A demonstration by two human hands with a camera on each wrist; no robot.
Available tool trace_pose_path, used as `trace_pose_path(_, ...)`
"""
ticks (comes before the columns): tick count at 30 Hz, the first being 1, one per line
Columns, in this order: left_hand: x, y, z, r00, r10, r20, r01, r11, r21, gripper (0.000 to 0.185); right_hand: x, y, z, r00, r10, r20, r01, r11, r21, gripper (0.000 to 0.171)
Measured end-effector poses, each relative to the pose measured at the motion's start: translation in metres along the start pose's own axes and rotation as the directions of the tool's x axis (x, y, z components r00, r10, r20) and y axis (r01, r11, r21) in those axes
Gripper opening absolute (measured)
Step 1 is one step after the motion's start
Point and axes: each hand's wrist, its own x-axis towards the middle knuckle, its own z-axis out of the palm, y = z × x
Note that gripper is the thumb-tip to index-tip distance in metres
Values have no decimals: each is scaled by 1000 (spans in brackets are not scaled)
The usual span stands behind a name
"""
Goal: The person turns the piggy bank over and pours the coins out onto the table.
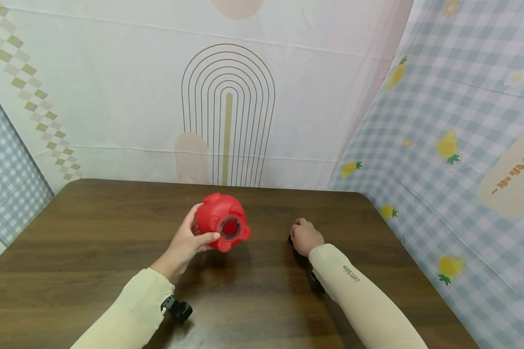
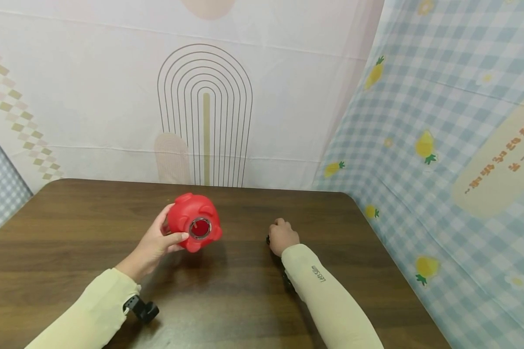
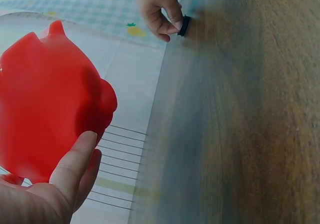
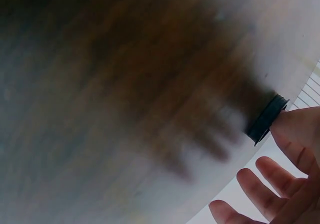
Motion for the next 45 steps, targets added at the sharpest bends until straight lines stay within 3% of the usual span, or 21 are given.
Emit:
trace_pose_path(12,-1,1,1,1000,8,20,-7,1000,-18,82,-2,2,-1,1000,6,9,-6,1000,14,19)
trace_pose_path(23,-1,-1,2,999,13,44,-12,1000,-27,83,0,6,-4,1000,13,-11,-12,999,42,7)
trace_pose_path(35,0,-2,2,998,22,55,-19,998,-55,85,4,-5,-13,998,18,-66,-6,985,172,14)
trace_pose_path(45,0,-3,-1,997,34,67,-31,999,-44,86,3,-22,-24,998,-14,-61,36,928,372,15)
